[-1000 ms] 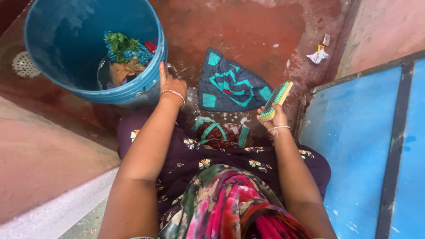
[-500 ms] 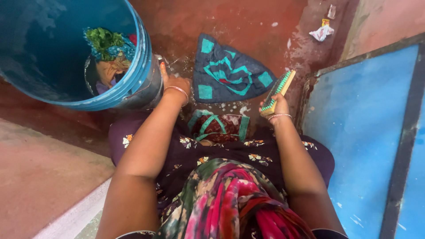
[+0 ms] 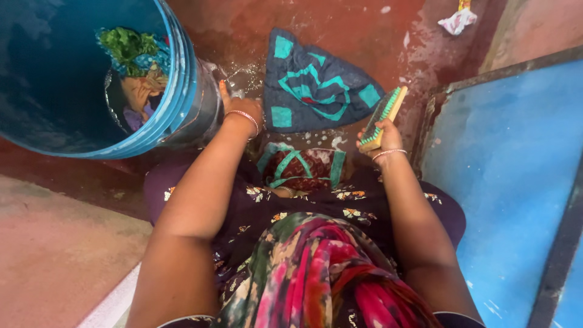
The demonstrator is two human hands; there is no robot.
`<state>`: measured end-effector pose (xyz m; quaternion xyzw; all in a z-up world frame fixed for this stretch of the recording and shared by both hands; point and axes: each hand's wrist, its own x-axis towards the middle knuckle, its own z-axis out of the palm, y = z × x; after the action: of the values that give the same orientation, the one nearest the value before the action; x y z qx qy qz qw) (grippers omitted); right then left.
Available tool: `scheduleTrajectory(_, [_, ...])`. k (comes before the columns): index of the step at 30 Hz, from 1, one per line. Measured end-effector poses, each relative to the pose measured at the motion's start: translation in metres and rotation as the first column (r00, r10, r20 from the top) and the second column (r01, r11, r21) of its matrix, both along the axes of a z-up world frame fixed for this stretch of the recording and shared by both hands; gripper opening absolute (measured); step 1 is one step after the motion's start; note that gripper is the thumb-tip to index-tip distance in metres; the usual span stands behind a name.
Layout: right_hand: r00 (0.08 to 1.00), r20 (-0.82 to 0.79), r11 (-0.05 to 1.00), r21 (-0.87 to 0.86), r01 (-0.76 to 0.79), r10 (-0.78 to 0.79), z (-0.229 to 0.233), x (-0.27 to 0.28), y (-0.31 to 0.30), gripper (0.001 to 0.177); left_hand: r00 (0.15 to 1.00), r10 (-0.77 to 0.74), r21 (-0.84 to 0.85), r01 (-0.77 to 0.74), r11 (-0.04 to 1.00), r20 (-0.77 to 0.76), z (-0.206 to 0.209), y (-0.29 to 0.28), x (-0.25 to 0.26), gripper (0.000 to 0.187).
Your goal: The person washes small items of clothing by hand in a soapy solution on the floor, scrubbing them with a brush and wringing them out.
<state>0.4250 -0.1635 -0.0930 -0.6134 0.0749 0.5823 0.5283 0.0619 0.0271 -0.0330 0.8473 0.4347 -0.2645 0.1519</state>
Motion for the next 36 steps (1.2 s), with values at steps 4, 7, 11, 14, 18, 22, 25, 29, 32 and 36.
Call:
scheduleTrajectory(4, [1.0,-0.004,1.0,0.001,0.0,0.0,-0.001,-0.003,-0.002,0.048,0.995,-0.014,-0.097,0.004,0.995,-0.101,-0.039,0.002,0.004,0.055])
scheduleTrajectory(7, [0.999,0.033,1.0,-0.003,-0.014,0.015,0.001,-0.006,0.001,0.047,0.988,0.002,-0.226,-0.038,0.973,-0.157,-0.088,0.003,0.028,0.055])
scheduleTrajectory(11, [0.999,0.037,0.997,-0.071,-0.008,0.011,-0.011,-0.004,-0.006,0.047,0.91,0.402,-0.372,-0.338,0.864,0.106,-0.182,-0.01,0.089,0.056])
scheduleTrajectory(14, [0.999,0.006,0.992,-0.118,-0.035,0.036,-0.02,-0.001,-0.011,0.049,0.68,0.708,-0.456,-0.578,0.677,0.189,-0.221,-0.039,0.114,0.057])
scheduleTrajectory(18, [0.972,0.013,0.895,-0.393,-0.21,0.234,-0.032,-0.003,-0.014,0.062,0.494,0.857,-0.46,-0.733,0.501,0.146,-0.242,-0.054,0.105,0.058])
scheduleTrajectory(22, [0.86,0.067,0.736,-0.554,-0.39,0.506,-0.056,-0.011,-0.016,0.072,0.162,0.967,-0.47,-0.85,0.238,0.197,-0.231,-0.039,0.095,0.061])
scheduleTrajectory(25, [0.753,0.172,0.68,-0.587,-0.439,0.635,-0.06,-0.022,-0.019,0.088,-0.232,0.917,-0.596,-0.803,0.008,0.325,-0.211,-0.03,0.091,0.051])
scheduleTrajectory(29, [0.603,0.212,0.608,-0.535,-0.587,0.769,-0.052,-0.036,-0.014,0.102,-0.609,0.793,-0.9,-0.353,-0.255,0.014,-0.173,-0.014,0.108,0.029])
scheduleTrajectory(32, [0.523,0.279,0.583,-0.533,-0.613,0.805,-0.047,-0.041,-0.011,0.108,-0.651,0.749,-0.954,-0.131,-0.269,-0.122,-0.137,0.006,0.125,0.027])
scheduleTrajectory(36, [0.535,0.479,0.718,-0.441,-0.539,0.696,-0.047,-0.046,-0.004,0.107,-0.344,0.939,-0.998,0.056,-0.002,-0.022,-0.087,0.023,0.133,0.031])
